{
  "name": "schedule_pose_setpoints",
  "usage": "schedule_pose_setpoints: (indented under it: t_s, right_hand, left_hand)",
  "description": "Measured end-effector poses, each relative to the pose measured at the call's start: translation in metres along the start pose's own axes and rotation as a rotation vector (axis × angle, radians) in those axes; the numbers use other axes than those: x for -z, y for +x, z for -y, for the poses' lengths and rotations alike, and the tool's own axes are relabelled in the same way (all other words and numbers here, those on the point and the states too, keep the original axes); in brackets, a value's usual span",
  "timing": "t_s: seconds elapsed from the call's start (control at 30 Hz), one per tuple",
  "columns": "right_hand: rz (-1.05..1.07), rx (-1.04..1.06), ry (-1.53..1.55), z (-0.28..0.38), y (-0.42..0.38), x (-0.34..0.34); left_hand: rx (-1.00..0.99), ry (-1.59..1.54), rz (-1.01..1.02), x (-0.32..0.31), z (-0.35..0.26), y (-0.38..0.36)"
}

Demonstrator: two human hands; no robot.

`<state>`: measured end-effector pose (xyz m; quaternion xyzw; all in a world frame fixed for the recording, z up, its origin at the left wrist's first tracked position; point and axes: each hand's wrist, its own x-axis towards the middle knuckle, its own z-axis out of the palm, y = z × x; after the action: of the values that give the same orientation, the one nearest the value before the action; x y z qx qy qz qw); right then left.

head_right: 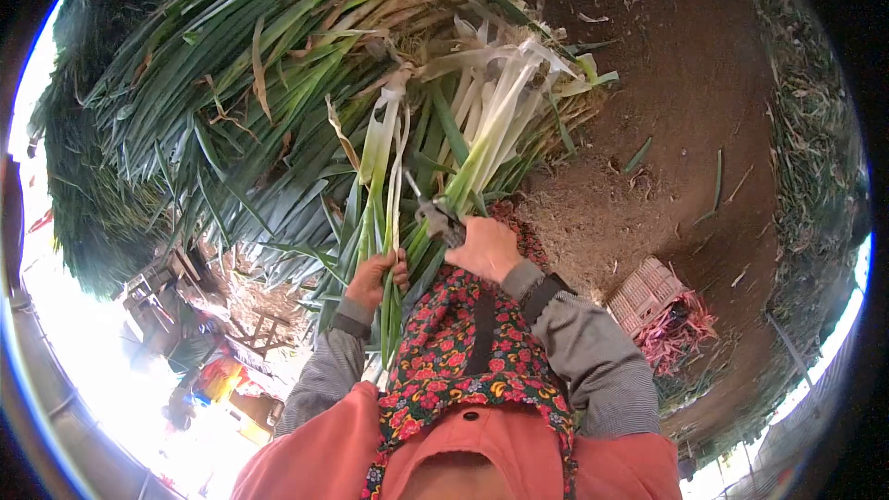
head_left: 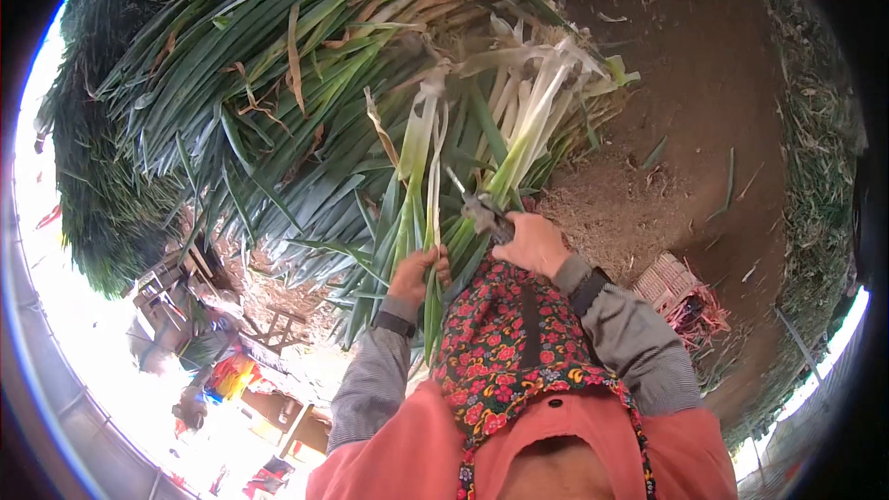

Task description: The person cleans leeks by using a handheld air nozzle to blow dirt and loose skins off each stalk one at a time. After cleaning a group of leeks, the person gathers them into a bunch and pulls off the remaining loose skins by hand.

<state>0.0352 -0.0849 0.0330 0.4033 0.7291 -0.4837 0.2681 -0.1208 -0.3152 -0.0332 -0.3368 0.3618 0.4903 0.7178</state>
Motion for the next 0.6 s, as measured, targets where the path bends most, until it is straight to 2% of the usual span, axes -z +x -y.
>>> schedule_pose_setpoints:
  t_s: [0.17,0.27,0.3,0.4,0.5,0.57,0.6]
  right_hand:
    - [-0.075,-0.023,0.006,0.009,0.049,-0.011]
    - [-0.167,-0.026,0.074,0.012,0.049,-0.005]
    - [-0.077,0.007,0.059,0.017,0.033,0.001]
    - [0.081,0.185,-0.008,-0.005,-0.007,-0.01]
    - [-0.07,0.017,0.06,-0.032,-0.005,-0.011]
    - [-0.13,-0.059,0.144,-0.038,-0.001,0.002]
    - [-0.116,-0.007,0.105,-0.043,0.0,0.0]
  left_hand:
    - [-0.019,0.003,-0.004,0.006,0.013,-0.018]
    - [-0.014,0.129,-0.167,-0.006,0.021,-0.036]
    - [-0.067,0.177,-0.234,-0.02,0.021,-0.048]
    - [-0.1,0.205,-0.137,0.002,0.03,-0.06]
    - [-0.139,0.509,-0.231,-0.028,0.029,-0.103]
    - [-0.317,0.851,-0.269,-0.062,0.027,-0.14]
    - [-0.399,1.03,-0.291,-0.08,0.025,-0.16]
